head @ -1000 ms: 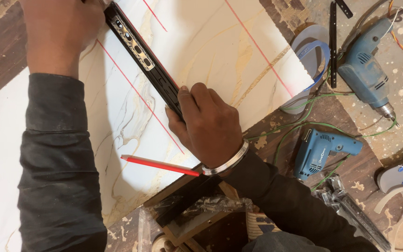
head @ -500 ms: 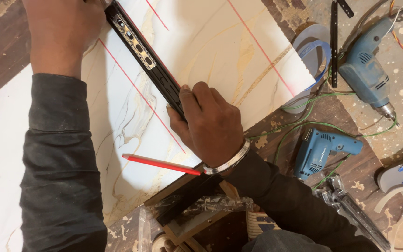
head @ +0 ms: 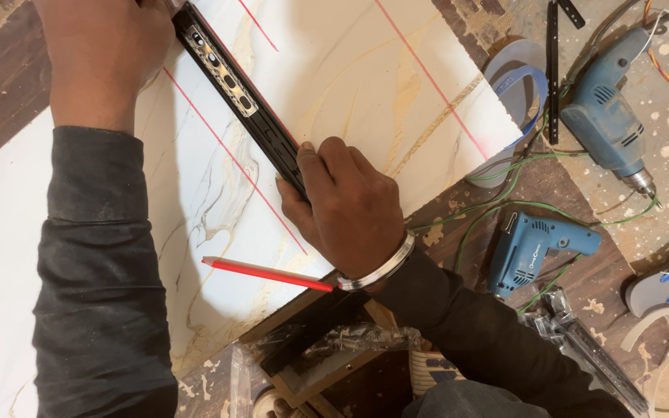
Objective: The person positions black metal drawer slide rails on white drawer panels, aligning them with red pencil guide lines, and uses a corded power drill to drive screws and secure the slides. They handle multiple slide pairs one at a time, holding each rail steady while drilling.
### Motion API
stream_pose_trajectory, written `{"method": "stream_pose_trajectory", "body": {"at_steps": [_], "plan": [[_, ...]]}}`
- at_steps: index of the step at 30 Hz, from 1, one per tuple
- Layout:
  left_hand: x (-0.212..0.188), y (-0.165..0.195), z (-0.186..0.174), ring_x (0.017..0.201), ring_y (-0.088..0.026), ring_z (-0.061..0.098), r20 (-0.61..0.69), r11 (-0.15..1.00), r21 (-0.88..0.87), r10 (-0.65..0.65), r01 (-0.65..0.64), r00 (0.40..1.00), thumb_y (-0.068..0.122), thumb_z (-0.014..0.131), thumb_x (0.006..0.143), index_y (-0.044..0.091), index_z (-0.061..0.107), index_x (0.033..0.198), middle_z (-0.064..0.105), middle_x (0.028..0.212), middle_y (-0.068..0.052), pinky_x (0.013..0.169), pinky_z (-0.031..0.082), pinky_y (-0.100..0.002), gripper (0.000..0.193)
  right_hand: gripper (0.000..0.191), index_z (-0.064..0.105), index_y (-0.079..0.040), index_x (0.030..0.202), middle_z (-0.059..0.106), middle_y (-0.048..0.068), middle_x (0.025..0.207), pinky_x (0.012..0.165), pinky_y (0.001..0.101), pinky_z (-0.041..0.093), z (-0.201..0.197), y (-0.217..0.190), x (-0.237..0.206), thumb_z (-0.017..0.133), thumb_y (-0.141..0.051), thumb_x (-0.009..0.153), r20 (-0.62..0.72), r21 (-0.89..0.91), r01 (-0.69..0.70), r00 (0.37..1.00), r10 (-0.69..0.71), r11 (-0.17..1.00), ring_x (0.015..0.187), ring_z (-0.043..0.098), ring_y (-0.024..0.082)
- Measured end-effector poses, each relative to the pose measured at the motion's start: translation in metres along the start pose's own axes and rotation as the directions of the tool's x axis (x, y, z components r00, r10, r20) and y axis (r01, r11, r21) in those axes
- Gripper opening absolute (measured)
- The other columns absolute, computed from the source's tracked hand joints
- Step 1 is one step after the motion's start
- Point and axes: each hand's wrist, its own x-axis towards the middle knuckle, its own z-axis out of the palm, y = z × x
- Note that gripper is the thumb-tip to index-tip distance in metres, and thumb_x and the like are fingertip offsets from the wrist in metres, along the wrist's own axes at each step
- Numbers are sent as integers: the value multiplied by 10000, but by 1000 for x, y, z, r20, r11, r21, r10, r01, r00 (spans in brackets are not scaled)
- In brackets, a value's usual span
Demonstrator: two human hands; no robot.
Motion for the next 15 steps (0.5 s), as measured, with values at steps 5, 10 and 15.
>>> {"method": "stream_pose_trajectory", "body": {"at_steps": [5,10,15], "plan": [[-2,0,-1,653,-240,613,14,998,-56,-13,13,1000,18,776,851,57,722,868,642,755,-61,615,473,-356,68,347,646,65,1108,509,110,931,574,354,528,1,1,0,793,-205,948,-4,-7,4,1000,-4,1000,788,620,235],[-3,-1,1,676,-253,617,4,997,-72,-17,17,1000,-8,760,839,46,711,878,645,775,-69,629,472,-362,82,346,646,62,1107,511,109,937,577,354,530,1,1,-1,792,-207,947,-7,-10,6,1000,-7,1000,790,617,235],[-6,-4,4,675,-261,614,-8,998,-58,6,-6,1000,-2,751,841,54,712,880,641,732,-71,629,467,-368,78,349,646,59,1105,511,110,938,562,358,525,1,0,-1,797,-212,945,-7,-24,0,1000,0,1000,776,613,232]]}}
